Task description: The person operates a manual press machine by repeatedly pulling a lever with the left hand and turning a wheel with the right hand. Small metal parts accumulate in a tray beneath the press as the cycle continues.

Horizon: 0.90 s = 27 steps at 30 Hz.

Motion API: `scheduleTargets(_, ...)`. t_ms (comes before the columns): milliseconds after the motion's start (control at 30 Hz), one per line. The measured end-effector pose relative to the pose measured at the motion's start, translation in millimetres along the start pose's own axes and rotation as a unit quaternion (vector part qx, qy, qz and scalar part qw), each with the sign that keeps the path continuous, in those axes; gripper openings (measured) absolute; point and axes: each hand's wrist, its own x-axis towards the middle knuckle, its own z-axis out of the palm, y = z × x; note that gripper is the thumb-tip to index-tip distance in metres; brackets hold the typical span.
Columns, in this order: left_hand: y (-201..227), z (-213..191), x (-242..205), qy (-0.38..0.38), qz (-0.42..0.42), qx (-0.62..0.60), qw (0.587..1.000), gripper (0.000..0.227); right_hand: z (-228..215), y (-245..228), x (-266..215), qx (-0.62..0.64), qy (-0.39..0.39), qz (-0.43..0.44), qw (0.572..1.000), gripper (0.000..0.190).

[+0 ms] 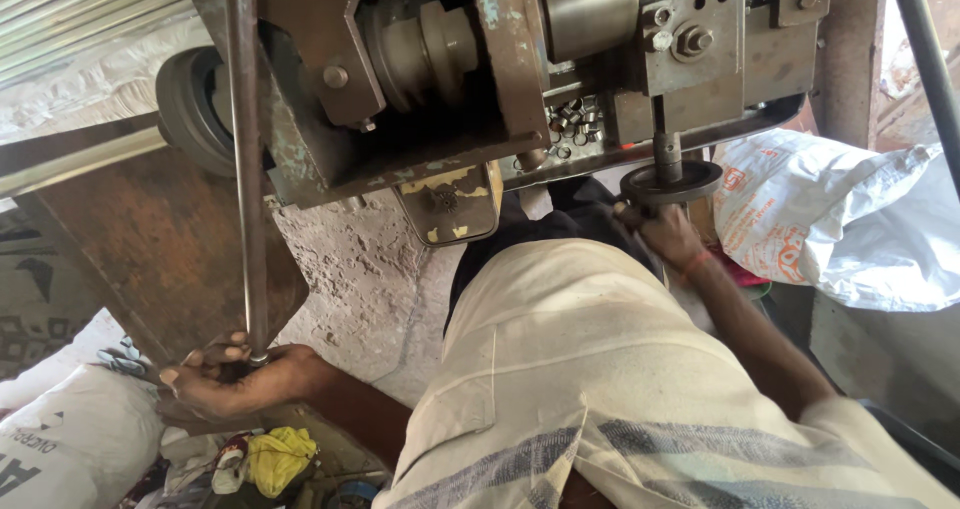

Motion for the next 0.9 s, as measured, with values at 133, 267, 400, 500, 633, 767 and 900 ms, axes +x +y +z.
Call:
scheduleTargets(133, 4.8, -1.3, -3.2, -0.064, 0.109, 0.151, 0.98, 0.032, 10.8, -7.3, -16.1, 0.329, 0.14, 0.305, 0.883, 0.049)
scheduleTargets(267, 7.7, 0.4, -1.0, -0.02, 0.016, 0.069, 0.997, 0.028, -19.4, -24.5, -7.5, 0.257, 0.278, 0.244, 0.893, 0.075)
scheduleTargets(400, 15.0, 5.0, -0.8, -0.12, 0.223, 0.25, 0.934, 0.036, -27.7, -26.7, -0.4, 0.185, 0.302, 0.271, 0.895, 0.089)
scheduleTargets(500, 22.1, 9.6, -1.8, -0.112, 0.187, 0.229, 0.949, 0.035, -19.2, -16.1, 4.3, 0.165, 0.303, 0.279, 0.896, 0.092)
scheduleTargets(633, 25.7, 11.9, -5.7, -0.113, 0.242, 0.303, 0.915, 0.04, -21.6, 2.3, 11.7, 0.178, 0.305, 0.271, 0.895, 0.092)
scheduleTargets(767, 23.1, 11.0, -6.1, -0.094, 0.146, 0.231, 0.957, 0.037, -35.0, 1.9, 1.2, 0.176, 0.309, 0.299, 0.886, 0.1)
scheduleTargets(900, 30.7, 13.0, -11.7, -0.111, 0.193, 0.293, 0.93, 0.044, -13.4, -13.5, -16.8, 0.062, 0.2, 0.286, 0.935, 0.071)
